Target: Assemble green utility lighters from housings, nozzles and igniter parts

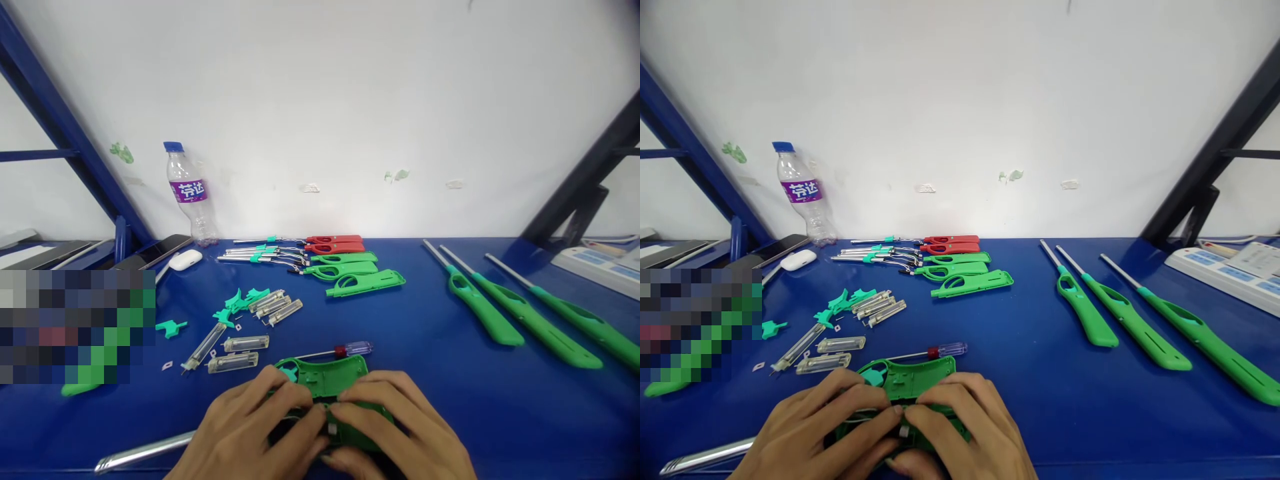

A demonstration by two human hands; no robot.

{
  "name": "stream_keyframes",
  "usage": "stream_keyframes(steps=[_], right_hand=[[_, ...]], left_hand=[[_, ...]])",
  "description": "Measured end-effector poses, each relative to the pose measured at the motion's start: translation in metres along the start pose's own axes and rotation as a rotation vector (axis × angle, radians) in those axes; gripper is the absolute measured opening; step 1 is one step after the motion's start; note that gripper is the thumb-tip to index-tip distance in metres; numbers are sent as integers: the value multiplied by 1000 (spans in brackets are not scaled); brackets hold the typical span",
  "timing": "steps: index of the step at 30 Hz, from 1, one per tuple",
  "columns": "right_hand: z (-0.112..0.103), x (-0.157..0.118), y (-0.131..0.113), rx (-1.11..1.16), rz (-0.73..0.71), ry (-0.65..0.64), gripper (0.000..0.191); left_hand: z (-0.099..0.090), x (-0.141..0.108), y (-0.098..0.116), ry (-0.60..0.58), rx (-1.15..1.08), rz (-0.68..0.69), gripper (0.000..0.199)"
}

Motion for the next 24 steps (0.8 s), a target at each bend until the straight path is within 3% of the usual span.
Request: stream_keyframes(steps=[7,12,24], right_hand=[[8,-4,6,38,59,-25,7],[13,-8,6,45,85,-24,15],[9,-10,4,50,39,21,12]], left_hand=[[2,0,-8,-23,-107,-57,26],[8,-6,-11,-125,-170,-122,15],[12,-10,-12,-216,-165,-148,17]])
Point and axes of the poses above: each hand's wrist, its own x-axis towards the middle knuckle, its own z-axis out of the palm, y = z × x, the point moved 9 cm from there along x, towards the middle knuckle, and after that the axes turned 4 degrees about -y, right-handed, at the moved point
